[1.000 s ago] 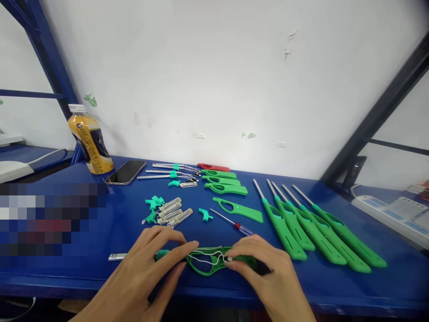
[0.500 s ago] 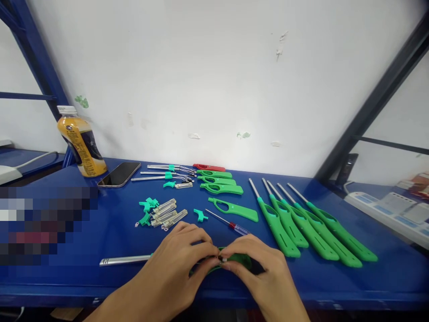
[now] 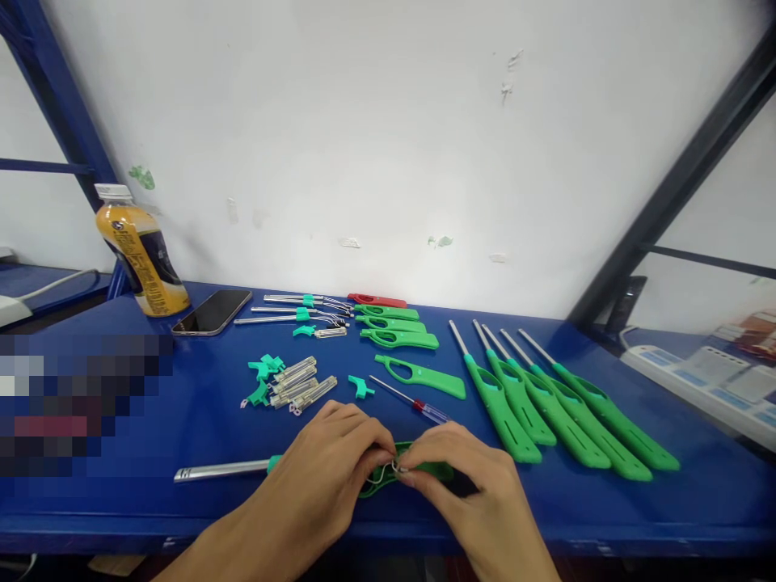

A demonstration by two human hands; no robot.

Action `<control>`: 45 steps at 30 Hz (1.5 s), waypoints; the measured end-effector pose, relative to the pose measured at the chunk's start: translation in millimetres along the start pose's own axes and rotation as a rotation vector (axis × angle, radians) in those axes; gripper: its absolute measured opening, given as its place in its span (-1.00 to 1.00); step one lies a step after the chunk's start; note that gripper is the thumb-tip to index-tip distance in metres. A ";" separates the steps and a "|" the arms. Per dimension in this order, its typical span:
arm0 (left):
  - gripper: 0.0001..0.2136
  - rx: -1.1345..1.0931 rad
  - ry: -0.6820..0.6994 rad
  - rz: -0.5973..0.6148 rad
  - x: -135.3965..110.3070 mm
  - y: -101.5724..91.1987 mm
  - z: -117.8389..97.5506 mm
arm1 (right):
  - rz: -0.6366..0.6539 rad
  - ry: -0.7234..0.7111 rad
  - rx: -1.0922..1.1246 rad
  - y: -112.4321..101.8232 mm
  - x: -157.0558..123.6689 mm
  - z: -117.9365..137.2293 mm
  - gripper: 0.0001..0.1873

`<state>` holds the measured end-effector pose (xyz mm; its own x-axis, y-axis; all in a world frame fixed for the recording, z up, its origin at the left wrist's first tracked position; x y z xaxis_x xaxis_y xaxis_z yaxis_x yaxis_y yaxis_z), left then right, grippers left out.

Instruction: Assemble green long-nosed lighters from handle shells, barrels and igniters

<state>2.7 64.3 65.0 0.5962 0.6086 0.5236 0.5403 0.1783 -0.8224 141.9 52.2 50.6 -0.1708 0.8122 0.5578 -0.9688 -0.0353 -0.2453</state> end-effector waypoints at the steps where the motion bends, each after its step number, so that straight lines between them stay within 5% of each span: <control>1: -0.78 0.004 -0.004 0.002 -0.1 1.1 0.2 | -0.002 0.004 0.001 -0.3 -0.2 -0.3 -0.79; 19: -0.76 0.025 -0.041 -0.060 1.5 -1.0 7.6 | -0.041 0.033 -0.121 -5.0 2.1 -3.0 -0.81; 34: -0.72 0.032 -0.029 -0.005 0.6 8.5 1.4 | 0.070 -0.180 -0.227 11.0 -2.9 11.4 -0.89; 45: -0.75 0.007 -0.014 0.032 -0.1 6.6 0.3 | 0.082 -0.196 -0.288 13.4 -4.5 12.9 -0.89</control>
<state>6.0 65.7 59.5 0.6046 0.6247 0.4943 0.5174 0.1638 -0.8399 127.4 40.6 55.0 -0.3038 0.6855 0.6617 -0.8650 0.0926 -0.4931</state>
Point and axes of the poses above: each hand's wrist, its own x-axis towards the middle knuckle, its own y-axis out of the palm, z = x × y, the point moved 10 cm from there along x, towards the middle knuckle, and after that the axes turned 14 degrees about x, right-handed, at the moved point
